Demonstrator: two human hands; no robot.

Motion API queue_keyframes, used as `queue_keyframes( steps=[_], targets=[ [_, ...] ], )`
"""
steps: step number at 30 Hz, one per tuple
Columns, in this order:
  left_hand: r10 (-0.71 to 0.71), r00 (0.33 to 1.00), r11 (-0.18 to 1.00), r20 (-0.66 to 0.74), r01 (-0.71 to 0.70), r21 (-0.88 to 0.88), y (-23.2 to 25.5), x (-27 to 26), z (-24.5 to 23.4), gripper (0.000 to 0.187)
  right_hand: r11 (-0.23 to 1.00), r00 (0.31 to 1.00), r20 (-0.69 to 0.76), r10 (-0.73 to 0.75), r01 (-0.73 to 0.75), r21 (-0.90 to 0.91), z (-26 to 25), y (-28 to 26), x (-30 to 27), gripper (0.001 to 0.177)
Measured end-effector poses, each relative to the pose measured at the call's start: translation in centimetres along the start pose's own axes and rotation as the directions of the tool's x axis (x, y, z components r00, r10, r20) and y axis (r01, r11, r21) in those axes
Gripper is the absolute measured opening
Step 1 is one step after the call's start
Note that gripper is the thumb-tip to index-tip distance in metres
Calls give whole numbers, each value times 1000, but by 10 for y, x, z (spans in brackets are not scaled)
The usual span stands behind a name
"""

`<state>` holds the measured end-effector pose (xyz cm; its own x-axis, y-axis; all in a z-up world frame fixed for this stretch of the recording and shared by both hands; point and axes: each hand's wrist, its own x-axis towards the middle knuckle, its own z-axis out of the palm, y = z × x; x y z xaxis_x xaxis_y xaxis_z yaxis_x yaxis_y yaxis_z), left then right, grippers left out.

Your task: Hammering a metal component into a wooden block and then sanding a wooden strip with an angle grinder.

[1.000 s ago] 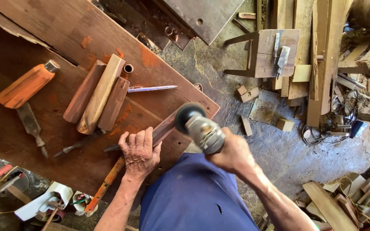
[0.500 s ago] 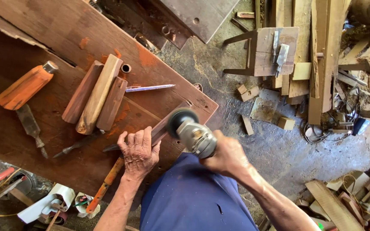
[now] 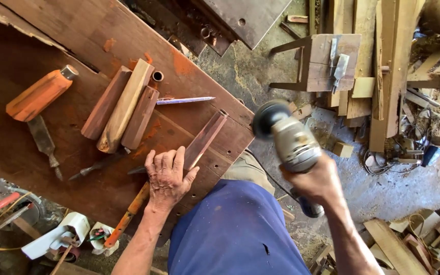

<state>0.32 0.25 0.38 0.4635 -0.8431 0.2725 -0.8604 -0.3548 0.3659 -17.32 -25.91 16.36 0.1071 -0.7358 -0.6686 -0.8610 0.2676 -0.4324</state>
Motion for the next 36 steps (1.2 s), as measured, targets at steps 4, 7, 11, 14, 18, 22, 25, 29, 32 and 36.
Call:
queue_keyframes(
  steps=[4, 7, 11, 14, 18, 22, 25, 29, 32, 36],
  targets=[
    [30, 999, 998, -18, -29, 55, 2, 0, 1, 54, 979, 985, 170, -7, 41, -202, 35, 6, -12, 50],
    [45, 998, 997, -48, -42, 69, 3, 4, 4, 53, 890, 934, 352, -60, 210, -405, 59, 6, -12, 62],
    [65, 996, 995, -67, -59, 84, 2, 4, 7, 54, 804, 883, 468, 19, 265, -532, 72, -8, -6, 65],
    [64, 996, 997, -58, -61, 55, 0, 1, 8, 55, 776, 917, 399, -21, 267, -572, 68, 2, 6, 62],
    [54, 995, 998, -79, -52, 29, 0, 5, 8, 53, 804, 957, 286, 50, 131, -581, 60, 3, 23, 72],
    [45, 996, 999, -72, -43, 31, -2, 3, 8, 54, 764, 929, 365, 61, 192, -616, 75, 6, 8, 71],
    [40, 997, 999, -66, -38, 30, -1, 2, 10, 55, 741, 912, 401, 82, 214, -637, 73, 11, 12, 74],
    [39, 996, 999, -83, -36, 32, -1, 7, 6, 53, 797, 955, 290, 60, 129, -590, 49, -4, 33, 74],
    [39, 996, 998, -86, -36, 43, -2, 2, 11, 55, 741, 931, 362, 37, 217, -635, 68, -3, 13, 68],
    [37, 997, 999, -68, -35, 28, 1, 6, 8, 55, 766, 889, 453, 63, 248, -594, 66, -8, 7, 71]
  ],
)
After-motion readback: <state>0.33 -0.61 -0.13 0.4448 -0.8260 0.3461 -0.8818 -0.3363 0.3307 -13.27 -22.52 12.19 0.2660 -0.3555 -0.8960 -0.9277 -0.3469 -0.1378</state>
